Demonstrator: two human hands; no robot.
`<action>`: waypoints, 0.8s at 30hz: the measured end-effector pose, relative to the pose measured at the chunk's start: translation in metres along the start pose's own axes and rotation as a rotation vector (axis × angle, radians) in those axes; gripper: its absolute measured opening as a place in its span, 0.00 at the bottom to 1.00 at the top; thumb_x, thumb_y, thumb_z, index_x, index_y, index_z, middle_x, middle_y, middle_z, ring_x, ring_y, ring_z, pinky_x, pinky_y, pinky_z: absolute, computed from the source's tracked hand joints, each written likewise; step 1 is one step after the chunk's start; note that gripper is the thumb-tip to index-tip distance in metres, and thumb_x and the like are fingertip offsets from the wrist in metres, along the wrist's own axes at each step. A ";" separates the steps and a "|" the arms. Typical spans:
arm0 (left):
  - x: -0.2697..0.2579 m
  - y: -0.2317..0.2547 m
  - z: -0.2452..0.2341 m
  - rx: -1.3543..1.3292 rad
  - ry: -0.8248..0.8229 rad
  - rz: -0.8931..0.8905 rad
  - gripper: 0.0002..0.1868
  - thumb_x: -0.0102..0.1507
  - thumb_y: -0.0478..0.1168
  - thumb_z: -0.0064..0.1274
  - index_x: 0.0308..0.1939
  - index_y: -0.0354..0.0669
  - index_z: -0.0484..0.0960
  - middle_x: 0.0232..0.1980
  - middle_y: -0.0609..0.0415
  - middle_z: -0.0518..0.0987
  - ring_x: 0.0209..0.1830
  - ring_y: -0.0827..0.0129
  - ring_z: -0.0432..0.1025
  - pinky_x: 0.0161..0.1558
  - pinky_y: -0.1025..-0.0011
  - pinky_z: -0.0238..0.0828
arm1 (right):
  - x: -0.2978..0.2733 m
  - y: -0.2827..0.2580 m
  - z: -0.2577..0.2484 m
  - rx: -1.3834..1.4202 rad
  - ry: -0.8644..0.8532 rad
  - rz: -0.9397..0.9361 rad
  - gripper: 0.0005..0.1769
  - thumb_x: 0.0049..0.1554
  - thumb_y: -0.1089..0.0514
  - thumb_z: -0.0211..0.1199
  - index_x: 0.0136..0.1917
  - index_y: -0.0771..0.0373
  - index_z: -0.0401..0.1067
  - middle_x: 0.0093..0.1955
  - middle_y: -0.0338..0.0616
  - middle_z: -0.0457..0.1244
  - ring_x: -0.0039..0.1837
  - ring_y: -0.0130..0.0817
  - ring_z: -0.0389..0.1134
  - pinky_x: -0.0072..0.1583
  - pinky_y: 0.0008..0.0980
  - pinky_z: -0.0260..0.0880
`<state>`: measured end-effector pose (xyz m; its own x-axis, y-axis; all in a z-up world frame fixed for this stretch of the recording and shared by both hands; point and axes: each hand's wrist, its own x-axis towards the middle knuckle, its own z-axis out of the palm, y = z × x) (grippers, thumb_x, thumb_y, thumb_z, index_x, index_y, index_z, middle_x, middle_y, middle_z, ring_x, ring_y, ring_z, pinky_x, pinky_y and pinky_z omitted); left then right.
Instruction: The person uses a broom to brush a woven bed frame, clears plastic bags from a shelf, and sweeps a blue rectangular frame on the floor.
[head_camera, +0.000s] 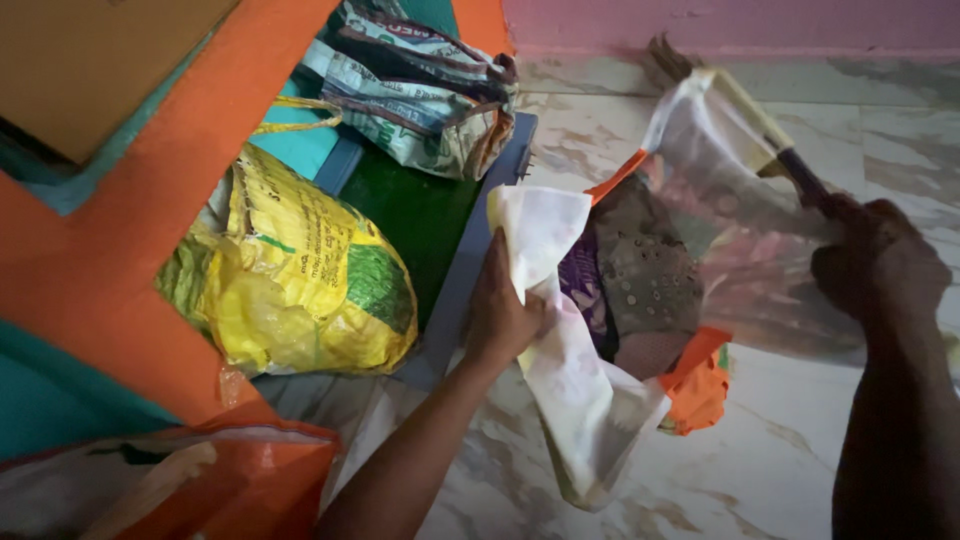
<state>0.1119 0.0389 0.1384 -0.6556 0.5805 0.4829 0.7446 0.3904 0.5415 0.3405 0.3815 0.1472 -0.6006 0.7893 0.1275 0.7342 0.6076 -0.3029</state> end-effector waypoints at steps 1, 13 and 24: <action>0.001 0.003 -0.002 -0.003 -0.020 -0.024 0.54 0.51 0.32 0.59 0.79 0.33 0.47 0.72 0.24 0.65 0.70 0.33 0.63 0.69 0.49 0.61 | -0.009 -0.009 -0.010 0.028 0.044 -0.029 0.32 0.54 0.60 0.61 0.71 0.42 0.72 0.65 0.45 0.67 0.62 0.56 0.70 0.58 0.53 0.71; -0.008 0.009 -0.004 0.017 0.013 0.031 0.55 0.51 0.30 0.57 0.80 0.37 0.47 0.73 0.25 0.64 0.72 0.33 0.62 0.70 0.50 0.60 | 0.000 -0.042 0.001 0.223 -0.072 -0.075 0.35 0.50 0.63 0.63 0.72 0.51 0.71 0.59 0.63 0.68 0.58 0.61 0.70 0.57 0.53 0.71; -0.001 0.012 -0.012 -0.149 0.172 -0.098 0.55 0.51 0.24 0.53 0.81 0.37 0.46 0.77 0.28 0.61 0.77 0.36 0.59 0.75 0.54 0.55 | -0.041 -0.094 0.043 0.486 -0.406 -0.111 0.41 0.48 0.61 0.63 0.76 0.50 0.64 0.56 0.63 0.70 0.56 0.52 0.74 0.58 0.48 0.71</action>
<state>0.1205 0.0343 0.1528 -0.7448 0.4097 0.5267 0.6583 0.3220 0.6804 0.2823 0.2876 0.1295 -0.8070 0.5696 -0.1560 0.4907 0.4997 -0.7138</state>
